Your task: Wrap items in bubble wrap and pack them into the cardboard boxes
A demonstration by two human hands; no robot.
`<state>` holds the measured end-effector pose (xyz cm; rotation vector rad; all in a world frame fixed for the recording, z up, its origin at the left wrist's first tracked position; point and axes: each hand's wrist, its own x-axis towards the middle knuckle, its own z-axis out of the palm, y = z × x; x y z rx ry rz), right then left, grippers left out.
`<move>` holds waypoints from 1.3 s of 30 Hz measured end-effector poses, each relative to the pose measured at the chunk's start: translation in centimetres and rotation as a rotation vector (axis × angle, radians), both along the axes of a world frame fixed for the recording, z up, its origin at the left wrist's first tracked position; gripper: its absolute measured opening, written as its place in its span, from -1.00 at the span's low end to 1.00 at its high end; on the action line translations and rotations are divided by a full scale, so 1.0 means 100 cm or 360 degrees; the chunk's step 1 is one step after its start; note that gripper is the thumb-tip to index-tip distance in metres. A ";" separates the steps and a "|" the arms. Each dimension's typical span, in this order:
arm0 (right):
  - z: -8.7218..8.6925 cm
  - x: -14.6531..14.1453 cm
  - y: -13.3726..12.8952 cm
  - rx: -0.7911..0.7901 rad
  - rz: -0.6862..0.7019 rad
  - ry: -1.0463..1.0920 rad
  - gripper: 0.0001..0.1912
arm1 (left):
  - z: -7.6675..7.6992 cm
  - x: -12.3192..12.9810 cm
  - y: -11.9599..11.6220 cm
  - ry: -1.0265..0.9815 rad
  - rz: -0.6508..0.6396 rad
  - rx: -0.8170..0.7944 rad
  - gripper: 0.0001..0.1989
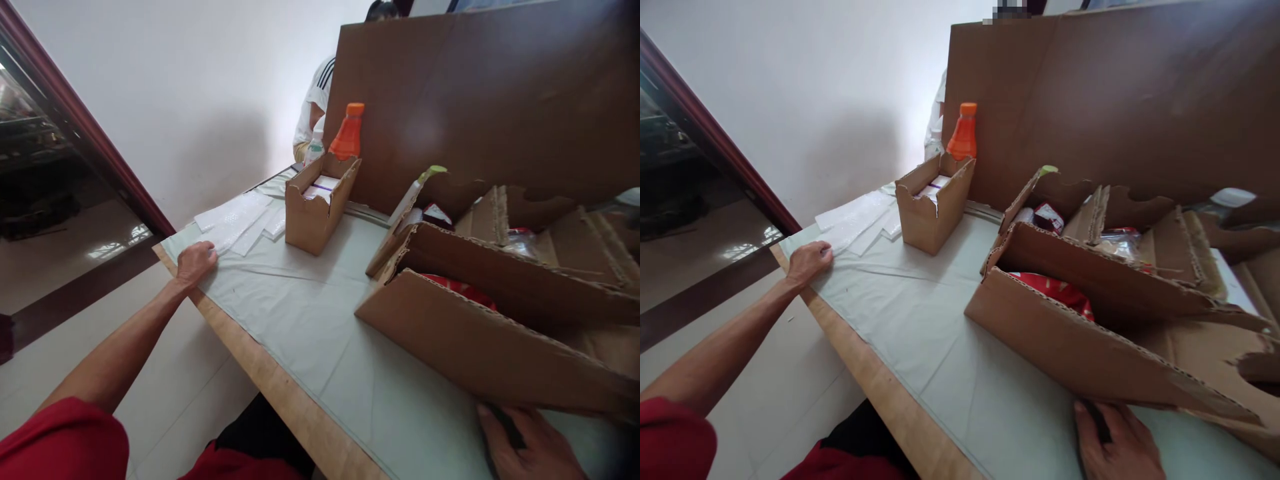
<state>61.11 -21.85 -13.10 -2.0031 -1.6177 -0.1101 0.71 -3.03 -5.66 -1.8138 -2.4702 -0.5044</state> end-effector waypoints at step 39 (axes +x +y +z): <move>0.069 -0.030 -0.103 -0.0311 -0.0156 0.0963 -0.41 | -0.008 0.259 -0.192 -0.0836 -0.2040 0.0025 -0.83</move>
